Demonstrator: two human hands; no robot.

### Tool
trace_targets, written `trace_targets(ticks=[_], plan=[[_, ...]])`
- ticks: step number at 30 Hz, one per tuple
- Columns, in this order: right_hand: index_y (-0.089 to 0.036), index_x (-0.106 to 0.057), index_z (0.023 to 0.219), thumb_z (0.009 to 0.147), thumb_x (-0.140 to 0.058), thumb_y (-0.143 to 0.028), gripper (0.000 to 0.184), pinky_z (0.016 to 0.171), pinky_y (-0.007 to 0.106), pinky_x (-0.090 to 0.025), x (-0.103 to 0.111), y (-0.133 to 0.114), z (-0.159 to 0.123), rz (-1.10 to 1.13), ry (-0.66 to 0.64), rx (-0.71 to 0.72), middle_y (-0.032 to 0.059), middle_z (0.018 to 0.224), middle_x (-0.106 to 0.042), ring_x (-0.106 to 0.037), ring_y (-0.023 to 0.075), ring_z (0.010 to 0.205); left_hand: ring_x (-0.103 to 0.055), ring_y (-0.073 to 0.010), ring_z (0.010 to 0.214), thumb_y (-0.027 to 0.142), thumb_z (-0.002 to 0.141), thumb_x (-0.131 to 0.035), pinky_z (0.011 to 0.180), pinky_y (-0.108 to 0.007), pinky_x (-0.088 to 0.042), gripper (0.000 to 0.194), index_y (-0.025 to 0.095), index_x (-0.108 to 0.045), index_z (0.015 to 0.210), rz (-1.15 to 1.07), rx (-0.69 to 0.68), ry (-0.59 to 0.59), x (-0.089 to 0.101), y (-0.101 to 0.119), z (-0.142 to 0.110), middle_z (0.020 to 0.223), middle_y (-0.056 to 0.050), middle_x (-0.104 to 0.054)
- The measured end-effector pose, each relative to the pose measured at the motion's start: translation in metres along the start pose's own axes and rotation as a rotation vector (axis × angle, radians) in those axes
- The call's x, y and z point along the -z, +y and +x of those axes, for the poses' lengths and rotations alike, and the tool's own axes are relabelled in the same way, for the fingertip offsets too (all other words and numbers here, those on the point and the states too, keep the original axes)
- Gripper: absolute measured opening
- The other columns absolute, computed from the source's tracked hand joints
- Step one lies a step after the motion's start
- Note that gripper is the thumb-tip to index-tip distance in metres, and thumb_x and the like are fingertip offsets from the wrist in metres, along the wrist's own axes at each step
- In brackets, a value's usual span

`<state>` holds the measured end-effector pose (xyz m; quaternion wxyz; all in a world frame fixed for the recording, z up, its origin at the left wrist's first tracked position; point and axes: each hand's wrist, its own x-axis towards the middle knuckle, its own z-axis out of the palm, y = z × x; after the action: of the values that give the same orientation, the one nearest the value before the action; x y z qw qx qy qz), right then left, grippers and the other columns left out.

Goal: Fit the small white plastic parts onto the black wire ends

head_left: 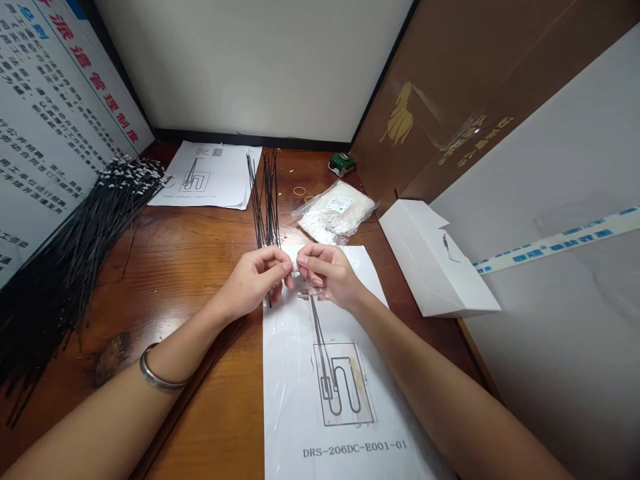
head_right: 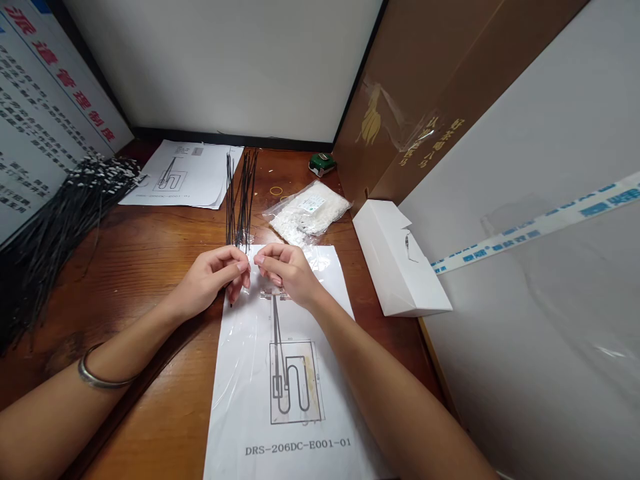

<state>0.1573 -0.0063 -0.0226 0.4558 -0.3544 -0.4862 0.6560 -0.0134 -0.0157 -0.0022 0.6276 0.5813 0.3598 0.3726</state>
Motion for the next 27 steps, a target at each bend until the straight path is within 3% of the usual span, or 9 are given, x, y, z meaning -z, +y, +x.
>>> trace_targets(ticks=[4, 7, 10, 15, 17, 24, 27], plan=[[-0.017, -0.061, 0.068, 0.071, -0.071, -0.036, 0.022, 0.034, 0.02, -0.02, 0.0, 0.004, 0.002, -0.016, -0.018, 0.001, -0.0026, 0.055, -0.057, -0.032, 0.0032, 0.037, -0.049, -0.0078, 0.043, 0.038, 0.08, -0.063, 0.04, -0.021, -0.042, 0.024, 0.016, -0.055, 0.074, 0.029, 0.021, 0.03, -0.002, 0.0, 0.001, 0.062, 0.001, -0.059], [-0.018, -0.059, 0.071, 0.072, -0.07, -0.035, 0.02, 0.035, 0.02, -0.019, -0.002, 0.004, 0.002, -0.013, 0.043, 0.02, -0.0041, 0.055, -0.054, -0.032, 0.0035, 0.037, -0.05, -0.0081, 0.043, 0.035, 0.08, -0.061, 0.04, -0.021, -0.044, 0.021, 0.016, -0.055, 0.075, -0.016, 0.037, 0.09, -0.001, -0.001, 0.002, 0.066, 0.0, -0.061], [-0.018, -0.059, 0.073, 0.074, -0.066, -0.031, 0.014, 0.037, 0.021, -0.019, -0.008, -0.007, -0.004, -0.157, 0.061, 0.041, -0.0061, 0.052, -0.047, -0.032, 0.0046, 0.039, -0.05, -0.0083, 0.041, 0.031, 0.08, -0.06, 0.038, -0.021, -0.044, 0.016, 0.016, -0.054, 0.076, -0.126, 0.054, 0.155, 0.001, -0.002, 0.005, 0.065, 0.001, -0.06], [-0.019, -0.069, 0.071, 0.073, -0.065, -0.016, 0.005, 0.043, 0.022, -0.026, -0.02, -0.033, -0.019, -0.797, -0.247, -0.021, -0.0046, 0.052, -0.045, -0.036, 0.0066, 0.045, -0.048, -0.0078, 0.038, 0.028, 0.077, -0.06, 0.035, -0.019, -0.041, 0.014, 0.017, -0.052, 0.073, -0.207, 0.087, 0.223, 0.002, -0.001, 0.007, 0.058, 0.004, -0.057], [-0.02, -0.072, 0.076, 0.071, -0.067, -0.013, 0.011, 0.045, 0.023, -0.027, -0.024, -0.036, -0.022, -0.943, -0.323, 0.003, -0.0039, 0.054, -0.048, -0.038, 0.0071, 0.046, -0.048, -0.0074, 0.039, 0.027, 0.077, -0.059, 0.035, -0.019, -0.041, 0.013, 0.016, -0.052, 0.073, -0.197, 0.082, 0.208, 0.002, -0.001, 0.007, 0.059, 0.003, -0.057], [-0.019, -0.071, 0.074, 0.074, -0.064, -0.013, 0.01, 0.052, 0.024, -0.03, -0.026, -0.032, -0.022, -1.057, -0.458, -0.044, -0.0022, 0.062, -0.055, -0.043, 0.0083, 0.053, -0.048, -0.0072, 0.039, 0.026, 0.078, -0.058, 0.035, -0.019, -0.041, 0.012, 0.016, -0.053, 0.073, -0.172, 0.088, 0.204, 0.0, -0.001, 0.006, 0.059, 0.003, -0.057], [-0.018, -0.069, 0.074, 0.078, -0.06, -0.016, 0.01, 0.051, 0.024, -0.029, -0.021, -0.031, -0.018, -0.987, -0.42, -0.058, -0.0032, 0.058, -0.052, -0.041, 0.0075, 0.052, -0.048, -0.0073, 0.038, 0.024, 0.077, -0.057, 0.035, -0.019, -0.041, 0.01, 0.016, -0.053, 0.073, -0.174, 0.085, 0.222, 0.0, -0.001, 0.007, 0.058, 0.003, -0.056]])
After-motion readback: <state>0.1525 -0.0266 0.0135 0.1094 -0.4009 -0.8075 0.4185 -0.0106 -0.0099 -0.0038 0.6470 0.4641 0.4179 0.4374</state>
